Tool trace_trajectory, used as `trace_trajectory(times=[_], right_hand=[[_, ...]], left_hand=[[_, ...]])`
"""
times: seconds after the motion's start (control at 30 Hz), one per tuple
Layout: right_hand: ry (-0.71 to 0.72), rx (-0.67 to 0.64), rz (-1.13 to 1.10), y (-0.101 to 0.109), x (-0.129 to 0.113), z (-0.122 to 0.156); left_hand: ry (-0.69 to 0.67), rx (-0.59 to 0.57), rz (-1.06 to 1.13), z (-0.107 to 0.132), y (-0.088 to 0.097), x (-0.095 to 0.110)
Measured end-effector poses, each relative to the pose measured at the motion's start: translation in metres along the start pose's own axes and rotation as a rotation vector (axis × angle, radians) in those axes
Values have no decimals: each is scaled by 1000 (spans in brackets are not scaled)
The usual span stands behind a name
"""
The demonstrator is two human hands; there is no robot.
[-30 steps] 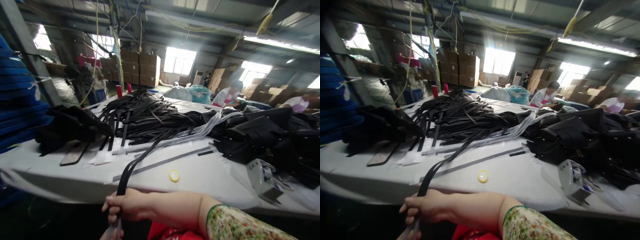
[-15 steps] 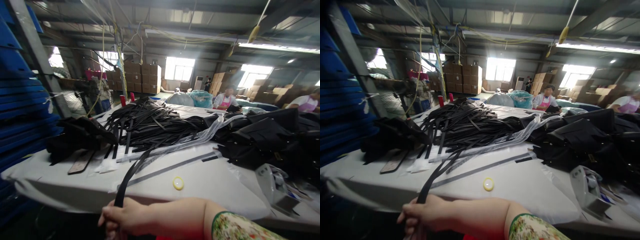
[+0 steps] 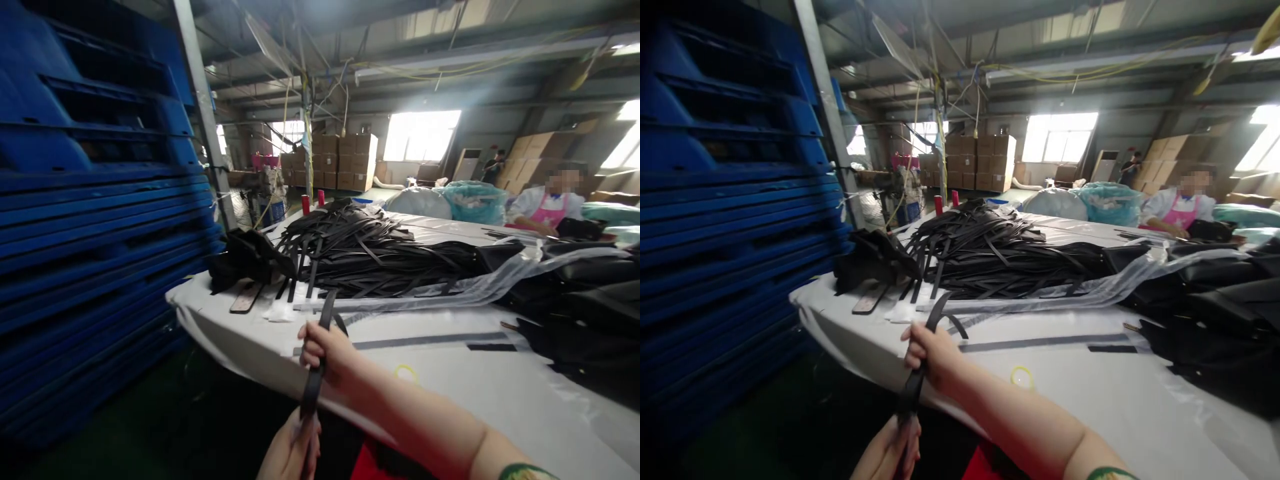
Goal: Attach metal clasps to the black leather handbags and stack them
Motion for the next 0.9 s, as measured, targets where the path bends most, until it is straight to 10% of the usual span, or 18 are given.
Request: trace_trajectory(times=[0.33, 0.57, 0.9], right_hand=[[216, -350, 157, -89, -146, -62], [201, -515, 245, -144, -152, -47], [326, -416, 326, -164, -212, -68]], left_hand=[[-316, -246, -136, 30, -29, 131], [-597, -277, 35, 51, -33, 223], [-706, -253, 2, 73, -44, 268]])
Point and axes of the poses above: each hand's wrist, its own z-axis away from the middle knuckle, its own y-axis out of the back of the hand, x = y × z, the point moved 8 cm from there along -z, towards the middle knuckle, and after that the axes turned 14 degrees about y, right-handed, at the moved point
